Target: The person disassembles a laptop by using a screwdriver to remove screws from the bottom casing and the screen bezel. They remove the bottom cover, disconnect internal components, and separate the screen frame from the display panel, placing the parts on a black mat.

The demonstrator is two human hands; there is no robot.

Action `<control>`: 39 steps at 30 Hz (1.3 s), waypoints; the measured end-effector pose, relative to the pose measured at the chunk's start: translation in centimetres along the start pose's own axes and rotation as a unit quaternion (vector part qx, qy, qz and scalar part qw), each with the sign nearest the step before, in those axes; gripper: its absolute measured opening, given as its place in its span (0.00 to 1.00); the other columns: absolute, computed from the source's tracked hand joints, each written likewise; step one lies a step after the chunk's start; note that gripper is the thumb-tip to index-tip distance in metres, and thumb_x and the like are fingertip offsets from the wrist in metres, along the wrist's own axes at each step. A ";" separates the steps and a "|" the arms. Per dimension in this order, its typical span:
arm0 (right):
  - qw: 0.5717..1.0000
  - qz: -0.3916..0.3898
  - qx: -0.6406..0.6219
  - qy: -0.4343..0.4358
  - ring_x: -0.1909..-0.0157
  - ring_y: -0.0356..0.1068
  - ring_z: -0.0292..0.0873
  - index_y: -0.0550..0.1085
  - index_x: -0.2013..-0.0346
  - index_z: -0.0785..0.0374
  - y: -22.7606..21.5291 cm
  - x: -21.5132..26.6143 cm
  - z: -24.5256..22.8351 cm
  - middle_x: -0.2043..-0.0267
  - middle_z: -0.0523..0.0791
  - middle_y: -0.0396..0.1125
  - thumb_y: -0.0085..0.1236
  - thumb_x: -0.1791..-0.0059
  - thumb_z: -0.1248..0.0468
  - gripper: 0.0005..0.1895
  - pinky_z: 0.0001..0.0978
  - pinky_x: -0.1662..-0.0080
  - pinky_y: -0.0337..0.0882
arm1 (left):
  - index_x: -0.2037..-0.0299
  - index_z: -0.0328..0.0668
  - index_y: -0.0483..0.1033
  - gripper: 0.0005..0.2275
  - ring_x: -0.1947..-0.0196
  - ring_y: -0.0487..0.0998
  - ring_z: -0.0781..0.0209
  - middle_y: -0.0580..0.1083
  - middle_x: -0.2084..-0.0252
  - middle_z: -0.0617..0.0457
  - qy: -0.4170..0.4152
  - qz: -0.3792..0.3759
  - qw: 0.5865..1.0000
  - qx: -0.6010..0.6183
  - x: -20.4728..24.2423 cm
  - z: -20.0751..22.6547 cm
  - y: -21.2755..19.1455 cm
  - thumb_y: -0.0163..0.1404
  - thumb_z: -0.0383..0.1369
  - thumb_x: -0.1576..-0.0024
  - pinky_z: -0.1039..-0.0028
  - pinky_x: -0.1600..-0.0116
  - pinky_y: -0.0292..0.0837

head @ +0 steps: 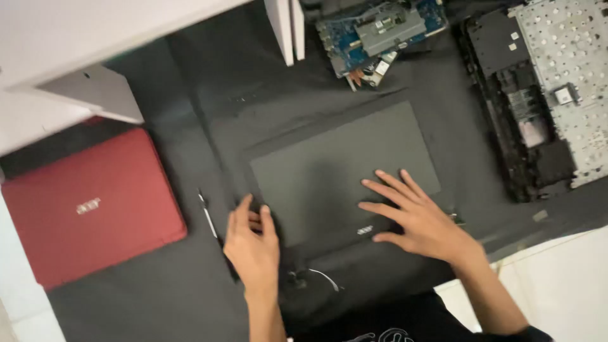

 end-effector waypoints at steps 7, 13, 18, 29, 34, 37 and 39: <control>0.992 -0.010 0.040 -0.119 0.37 0.63 0.52 0.74 0.47 0.60 1.7 2.2 0.6 0.43 0.46 0.66 0.65 0.54 0.55 0.24 0.52 0.38 0.62 | 0.47 0.38 0.78 0.13 0.62 0.77 0.48 0.75 0.60 0.47 0.018 0.036 0.996 -0.085 2.2 4.5 -0.1 0.56 0.30 0.41 0.58 0.57 0.72; 0.993 0.020 0.062 -0.098 0.45 0.67 0.52 0.73 0.45 0.68 1.2 2.4 -0.7 0.48 0.50 0.68 0.64 0.56 0.60 0.26 0.44 0.46 0.68 | 0.47 0.41 0.77 0.23 0.49 0.72 0.46 0.73 0.51 0.50 0.245 -0.133 0.959 -0.045 7.5 8.6 3.3 0.62 0.39 0.53 0.53 0.44 0.64; 0.993 0.031 0.085 -0.082 0.46 0.68 0.51 0.72 0.45 0.69 1.8 2.8 -0.7 0.49 0.50 0.67 0.62 0.55 0.62 0.25 0.41 0.48 0.69 | 0.42 0.43 0.75 0.21 0.47 0.71 0.49 0.72 0.49 0.52 0.299 -0.101 0.947 -0.061 9.7 7.4 4.4 0.60 0.35 0.46 0.56 0.38 0.64; 0.996 -0.032 0.004 -0.078 0.51 0.62 0.52 0.69 0.55 0.65 0.9 0.7 -0.6 0.55 0.48 0.62 0.66 0.58 0.59 0.22 0.43 0.52 0.63 | 0.45 0.42 0.74 0.20 0.51 0.70 0.47 0.70 0.52 0.48 0.275 -0.125 0.952 -0.043 9.7 7.2 4.9 0.60 0.34 0.47 0.55 0.43 0.61; 0.996 -0.033 0.033 -0.075 0.55 0.62 0.52 0.68 0.60 0.66 1.7 0.4 -1.2 0.59 0.49 0.61 0.68 0.59 0.56 0.23 0.43 0.55 0.62 | 0.48 0.40 0.72 0.19 0.50 0.69 0.46 0.70 0.52 0.48 0.271 -0.123 0.954 -0.031 9.6 7.4 4.8 0.60 0.32 0.49 0.55 0.42 0.60; 0.994 -0.030 0.060 -0.083 0.56 0.62 0.51 0.67 0.59 0.66 2.3 0.6 -1.1 0.59 0.48 0.62 0.67 0.58 0.56 0.22 0.43 0.55 0.62 | 0.51 0.40 0.72 0.18 0.51 0.69 0.46 0.69 0.54 0.48 0.262 -0.128 0.956 -0.038 9.2 7.3 4.9 0.61 0.34 0.50 0.56 0.43 0.60; 0.993 -0.030 0.068 -0.087 0.56 0.63 0.51 0.67 0.58 0.66 2.5 0.7 -1.1 0.59 0.48 0.62 0.66 0.57 0.57 0.22 0.43 0.55 0.62 | 0.53 0.40 0.72 0.18 0.51 0.68 0.46 0.69 0.55 0.48 0.259 -0.130 0.956 -0.043 9.0 7.3 5.0 0.62 0.35 0.50 0.56 0.45 0.60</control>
Point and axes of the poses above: each hand's wrist, its own x-axis away from the middle knuckle, its own y-axis out of the palm, z = x × y, the point moved 5 cm from there along -x, towards the middle knuckle
